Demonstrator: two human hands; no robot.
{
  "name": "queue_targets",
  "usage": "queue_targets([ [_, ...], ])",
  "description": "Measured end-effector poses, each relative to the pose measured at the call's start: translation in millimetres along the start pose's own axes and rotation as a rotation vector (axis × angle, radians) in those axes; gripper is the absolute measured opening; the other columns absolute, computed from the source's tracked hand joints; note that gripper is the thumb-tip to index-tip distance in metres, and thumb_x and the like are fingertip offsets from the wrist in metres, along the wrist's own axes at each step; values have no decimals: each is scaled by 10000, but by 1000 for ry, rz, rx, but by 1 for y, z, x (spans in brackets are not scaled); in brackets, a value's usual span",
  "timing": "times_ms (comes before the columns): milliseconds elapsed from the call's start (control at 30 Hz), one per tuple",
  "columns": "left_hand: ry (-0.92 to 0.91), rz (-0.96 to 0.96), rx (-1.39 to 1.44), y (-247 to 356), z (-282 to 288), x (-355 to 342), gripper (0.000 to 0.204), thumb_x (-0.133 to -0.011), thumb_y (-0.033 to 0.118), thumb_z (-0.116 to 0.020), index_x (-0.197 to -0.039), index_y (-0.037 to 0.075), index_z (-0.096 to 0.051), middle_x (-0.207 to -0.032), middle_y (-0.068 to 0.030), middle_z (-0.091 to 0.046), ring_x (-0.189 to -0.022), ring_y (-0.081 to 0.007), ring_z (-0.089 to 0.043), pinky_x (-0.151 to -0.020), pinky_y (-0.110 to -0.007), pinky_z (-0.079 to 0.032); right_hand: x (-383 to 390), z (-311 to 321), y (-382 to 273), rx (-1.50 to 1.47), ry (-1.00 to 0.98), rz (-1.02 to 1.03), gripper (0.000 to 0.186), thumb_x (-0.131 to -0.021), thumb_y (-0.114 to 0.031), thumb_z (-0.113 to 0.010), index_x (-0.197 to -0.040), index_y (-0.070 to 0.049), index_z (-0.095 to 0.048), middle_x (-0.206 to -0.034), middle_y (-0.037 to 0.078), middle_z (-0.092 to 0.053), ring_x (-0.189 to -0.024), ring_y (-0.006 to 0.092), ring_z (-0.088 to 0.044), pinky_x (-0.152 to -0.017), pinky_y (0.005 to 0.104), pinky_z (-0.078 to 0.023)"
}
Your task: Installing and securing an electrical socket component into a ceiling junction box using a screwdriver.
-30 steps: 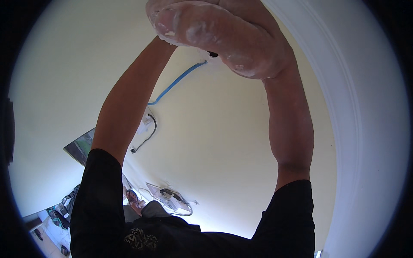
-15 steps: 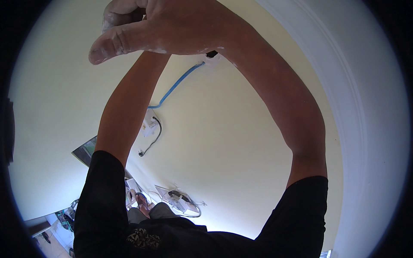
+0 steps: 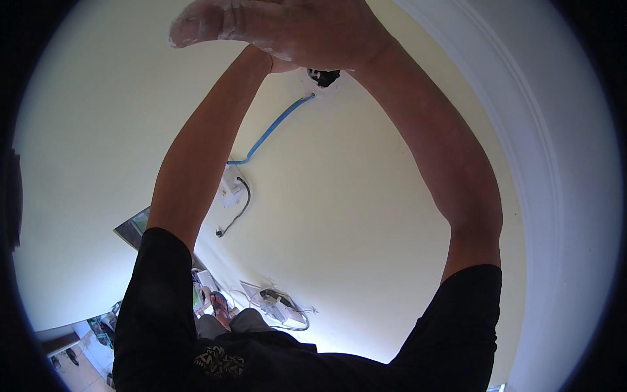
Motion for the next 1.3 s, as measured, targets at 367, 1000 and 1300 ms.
queue_targets([
  [367, -81, -389, -989, -17, 61, -29, 486, -901, 165, -673, -1345, 46, -516, -1233, -112, -670, -1153, -245, -663, -1030, -379, -503, -17, -11, -11, -502, 111, -243, 457, -898, -430, -799, -921, -22, -595, -829, 22, -541, -704, 109, -522, -627, 255, -430],
  [1000, 193, 295, 240, 43, -52, 37, 469, -917, 256, -703, -1364, 165, -597, -1390, -100, -617, -1284, -291, -563, -1088, -398, -455, -5, 3, -1, -400, 108, -248, 357, -1018, -317, -666, -1147, 8, -590, -785, 32, -575, -707, 82, -546, -636, 240, -463],
  [1300, 228, 343, 175, 25, -36, 26, 505, -889, 263, -744, -1367, 176, -604, -1369, -91, -630, -1260, -294, -582, -1062, -391, -476, -8, -2, 3, -441, 193, -197, 399, -1017, -373, -658, -1115, 9, -595, -740, -10, -528, -640, 79, -494, -551, 244, -417],
])
Point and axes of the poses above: each hand's wrist, its own x-axis away from the middle knuckle, its own z-axis out of the back of the hand, y = z × x, the point moved 5 cm from there along -x, towards the middle knuckle
